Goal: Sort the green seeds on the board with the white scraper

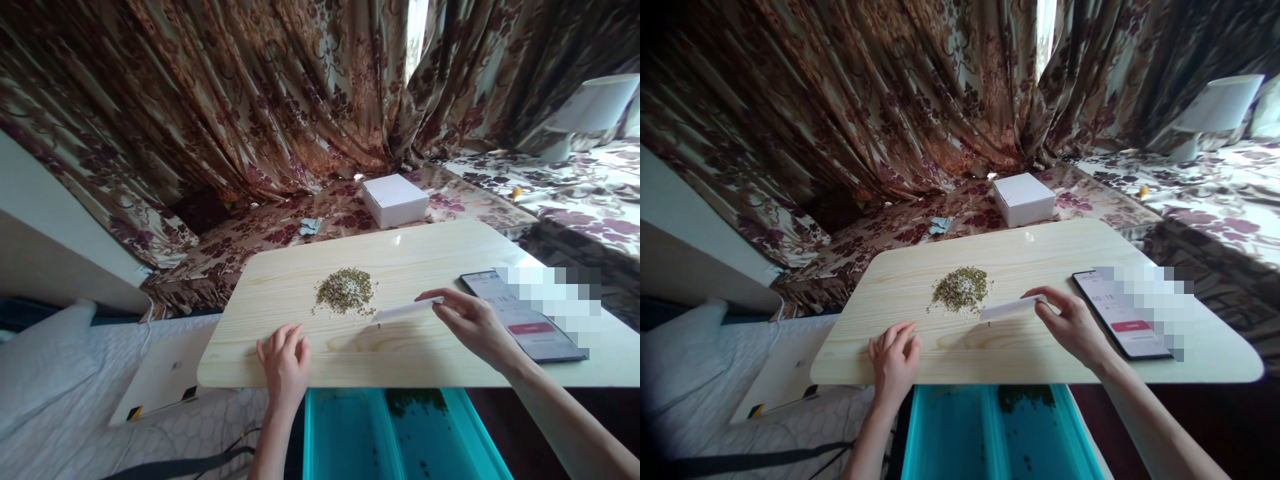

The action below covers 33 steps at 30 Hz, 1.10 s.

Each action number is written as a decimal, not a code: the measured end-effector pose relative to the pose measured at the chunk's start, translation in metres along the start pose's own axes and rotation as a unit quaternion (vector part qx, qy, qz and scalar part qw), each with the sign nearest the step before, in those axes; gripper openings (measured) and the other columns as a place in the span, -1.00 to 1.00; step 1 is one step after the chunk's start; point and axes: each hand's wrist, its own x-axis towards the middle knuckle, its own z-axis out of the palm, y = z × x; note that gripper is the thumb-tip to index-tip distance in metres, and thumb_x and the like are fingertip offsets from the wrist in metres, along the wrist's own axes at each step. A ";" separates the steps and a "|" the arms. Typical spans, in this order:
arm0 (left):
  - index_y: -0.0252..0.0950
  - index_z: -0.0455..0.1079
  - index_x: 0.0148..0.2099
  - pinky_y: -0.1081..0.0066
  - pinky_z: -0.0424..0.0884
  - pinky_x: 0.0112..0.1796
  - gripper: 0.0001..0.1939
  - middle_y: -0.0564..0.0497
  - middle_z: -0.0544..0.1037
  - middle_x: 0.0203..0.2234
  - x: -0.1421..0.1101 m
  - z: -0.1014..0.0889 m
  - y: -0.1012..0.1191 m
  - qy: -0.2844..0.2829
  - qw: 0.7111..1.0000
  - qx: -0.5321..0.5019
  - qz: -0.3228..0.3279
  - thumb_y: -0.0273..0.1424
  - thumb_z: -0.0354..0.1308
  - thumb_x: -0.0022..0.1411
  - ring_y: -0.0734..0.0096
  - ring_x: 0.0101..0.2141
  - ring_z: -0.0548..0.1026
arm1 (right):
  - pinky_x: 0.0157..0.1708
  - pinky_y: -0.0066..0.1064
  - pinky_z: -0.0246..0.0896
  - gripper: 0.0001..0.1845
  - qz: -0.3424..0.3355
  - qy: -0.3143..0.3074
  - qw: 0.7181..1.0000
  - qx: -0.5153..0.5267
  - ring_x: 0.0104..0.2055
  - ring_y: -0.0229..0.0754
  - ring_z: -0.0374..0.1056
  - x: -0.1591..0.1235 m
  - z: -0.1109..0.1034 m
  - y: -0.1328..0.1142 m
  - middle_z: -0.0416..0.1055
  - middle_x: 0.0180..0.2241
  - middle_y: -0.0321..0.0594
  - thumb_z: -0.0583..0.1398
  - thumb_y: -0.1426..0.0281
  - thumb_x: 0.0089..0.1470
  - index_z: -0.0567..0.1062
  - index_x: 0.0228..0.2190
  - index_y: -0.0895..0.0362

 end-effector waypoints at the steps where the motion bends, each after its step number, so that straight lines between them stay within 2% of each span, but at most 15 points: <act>1: -0.15 0.47 -0.06 -0.03 -0.10 0.17 -0.75 -0.05 0.51 -0.10 0.000 0.000 0.001 -0.001 1.000 0.000 -0.001 -0.40 0.05 0.25 0.18 -0.06 0.44 | -0.60 -0.47 0.18 -0.67 -0.002 -0.003 1.000 0.002 -0.55 -0.23 0.32 0.002 0.001 0.000 0.53 -0.51 -0.24 0.11 0.23 0.01 0.60 -0.33 0.11; 8: -0.15 0.46 -0.05 -0.03 -0.13 0.19 -0.75 -0.05 0.51 -0.09 0.000 0.000 0.001 -0.004 1.000 0.000 -0.005 -0.39 0.03 0.27 0.20 -0.05 0.42 | -0.64 -0.49 0.11 -0.71 0.003 -0.032 0.999 0.008 -0.61 -0.28 0.25 0.016 0.009 -0.003 0.46 -0.60 -0.29 0.12 0.24 -0.02 0.59 -0.42 0.13; 16: -0.16 0.49 -0.07 -0.03 -0.08 0.18 -0.74 -0.07 0.52 -0.12 0.001 0.003 -0.004 -0.003 1.000 0.003 -0.001 -0.38 0.07 0.23 0.18 -0.07 0.44 | -0.67 -0.48 0.05 -0.74 0.012 -0.051 0.999 0.011 -0.64 -0.30 0.17 0.013 0.001 -0.004 0.39 -0.65 -0.32 0.11 0.26 -0.04 0.54 -0.48 0.13; 21: -0.15 0.50 -0.08 -0.04 -0.08 0.18 -0.75 -0.07 0.52 -0.12 0.001 0.004 -0.006 -0.005 1.000 0.004 -0.002 -0.38 0.08 0.22 0.17 -0.07 0.44 | -0.65 -0.48 0.05 -0.75 0.008 -0.067 0.998 0.002 -0.62 -0.29 0.18 0.006 -0.007 -0.004 0.38 -0.65 -0.31 0.10 0.26 -0.03 0.53 -0.49 0.11; 27: -0.16 0.48 -0.07 -0.05 -0.11 0.18 -0.75 -0.06 0.51 -0.10 0.001 -0.001 -0.001 -0.009 1.000 -0.002 -0.004 -0.39 0.06 0.25 0.18 -0.05 0.43 | -0.64 -0.46 0.01 -0.71 0.018 -0.106 0.994 -0.018 -0.64 -0.30 0.10 -0.008 -0.018 -0.013 0.27 -0.69 -0.33 0.10 0.22 -0.02 0.53 -0.53 0.11; 33: -0.17 0.48 -0.06 -0.04 -0.09 0.18 -0.75 -0.07 0.51 -0.10 0.000 -0.004 0.004 -0.010 1.000 -0.006 -0.010 -0.40 0.05 0.25 0.18 -0.05 0.43 | -0.66 -0.46 0.02 -0.68 0.014 -0.146 0.989 -0.027 -0.65 -0.29 0.10 -0.031 -0.025 -0.010 0.29 -0.69 -0.32 0.09 0.20 0.03 0.53 -0.53 0.09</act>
